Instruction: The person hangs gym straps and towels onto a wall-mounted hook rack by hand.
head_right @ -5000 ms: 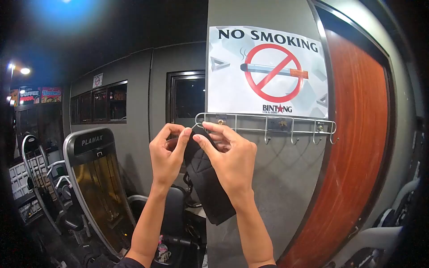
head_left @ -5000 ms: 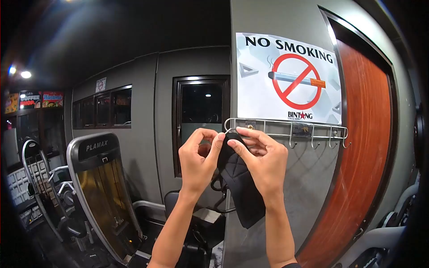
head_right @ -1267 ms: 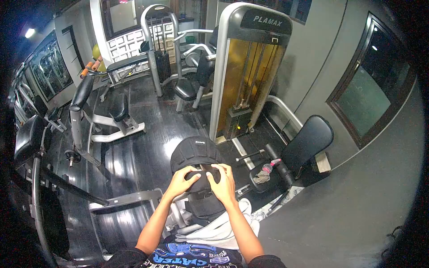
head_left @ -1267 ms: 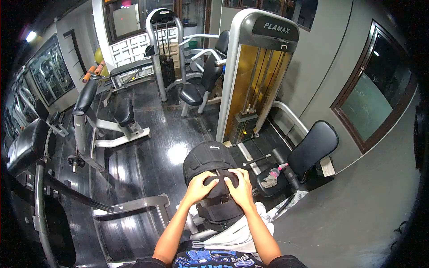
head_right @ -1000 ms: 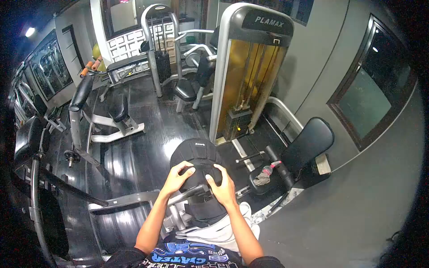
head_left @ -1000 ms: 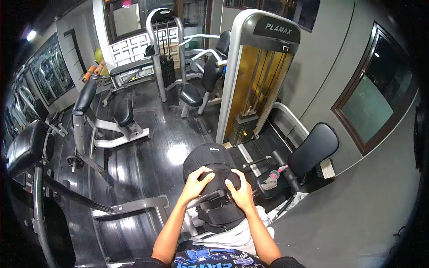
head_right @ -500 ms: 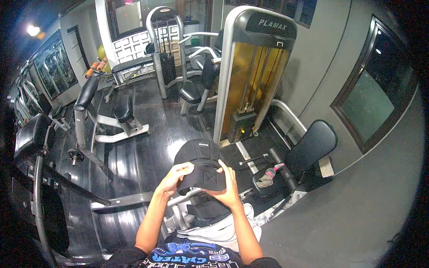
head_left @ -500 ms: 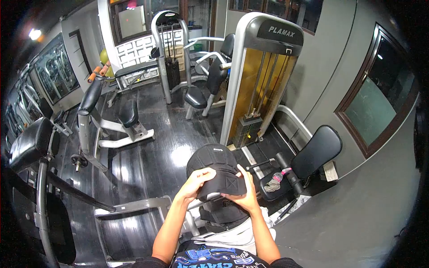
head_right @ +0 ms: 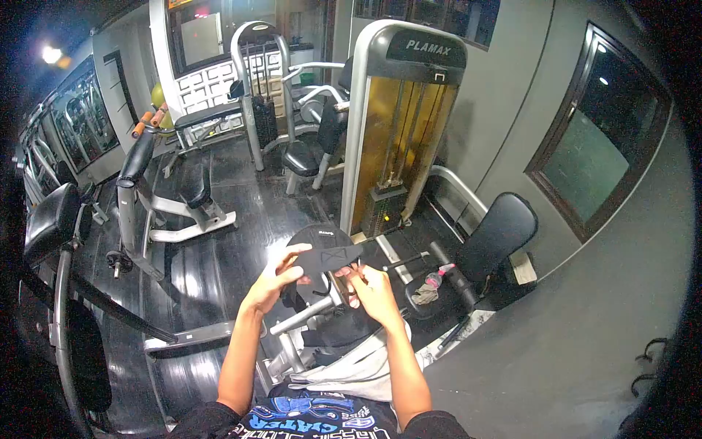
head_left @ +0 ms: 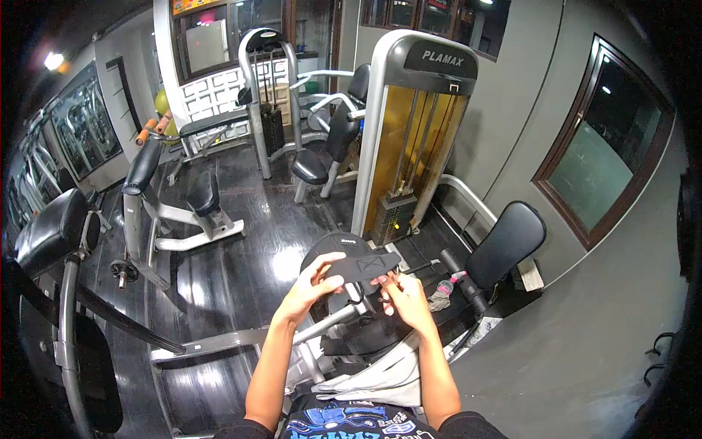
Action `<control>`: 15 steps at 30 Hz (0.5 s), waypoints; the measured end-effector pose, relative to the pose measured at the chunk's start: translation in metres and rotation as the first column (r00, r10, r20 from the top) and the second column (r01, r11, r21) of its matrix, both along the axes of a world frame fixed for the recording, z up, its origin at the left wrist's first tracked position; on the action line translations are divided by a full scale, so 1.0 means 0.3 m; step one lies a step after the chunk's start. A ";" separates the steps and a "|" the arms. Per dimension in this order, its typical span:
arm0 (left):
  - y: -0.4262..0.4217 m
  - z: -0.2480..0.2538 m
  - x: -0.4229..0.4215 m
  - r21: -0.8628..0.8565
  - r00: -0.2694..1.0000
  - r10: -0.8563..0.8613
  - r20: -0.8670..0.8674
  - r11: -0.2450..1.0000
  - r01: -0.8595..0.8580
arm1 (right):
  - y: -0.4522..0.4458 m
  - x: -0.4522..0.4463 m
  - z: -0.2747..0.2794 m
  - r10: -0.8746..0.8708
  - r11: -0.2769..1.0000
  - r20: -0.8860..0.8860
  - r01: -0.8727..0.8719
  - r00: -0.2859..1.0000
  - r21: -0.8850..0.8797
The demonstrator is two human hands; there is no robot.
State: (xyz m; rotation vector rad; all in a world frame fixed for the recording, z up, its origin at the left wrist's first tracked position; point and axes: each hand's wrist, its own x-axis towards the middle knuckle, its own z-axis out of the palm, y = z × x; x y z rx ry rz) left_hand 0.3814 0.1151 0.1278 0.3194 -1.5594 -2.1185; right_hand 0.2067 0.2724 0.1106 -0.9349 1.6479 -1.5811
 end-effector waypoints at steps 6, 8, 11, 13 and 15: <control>0.038 0.026 0.046 -0.502 0.946 0.026 0.322 0.852 0.147 | 0.076 -0.004 0.034 0.127 0.991 0.023 -0.126 0.992 -0.037; 0.083 0.035 0.035 -0.601 0.982 0.010 0.187 0.792 0.106 | 0.108 0.040 0.097 0.147 0.989 0.027 -0.147 0.989 0.008; 0.175 0.102 0.030 -0.710 0.996 0.047 0.074 0.704 0.019 | 0.139 0.071 0.116 0.152 0.988 0.069 -0.152 0.986 -0.014; 0.212 0.123 0.019 -0.779 0.996 0.091 0.024 0.626 -0.038 | 0.166 0.079 0.119 0.121 0.993 0.067 -0.120 0.990 -0.021; 0.235 0.130 0.004 -0.811 0.991 0.135 -0.017 0.577 -0.093 | 0.194 0.070 0.110 0.097 0.994 0.080 -0.093 0.992 -0.060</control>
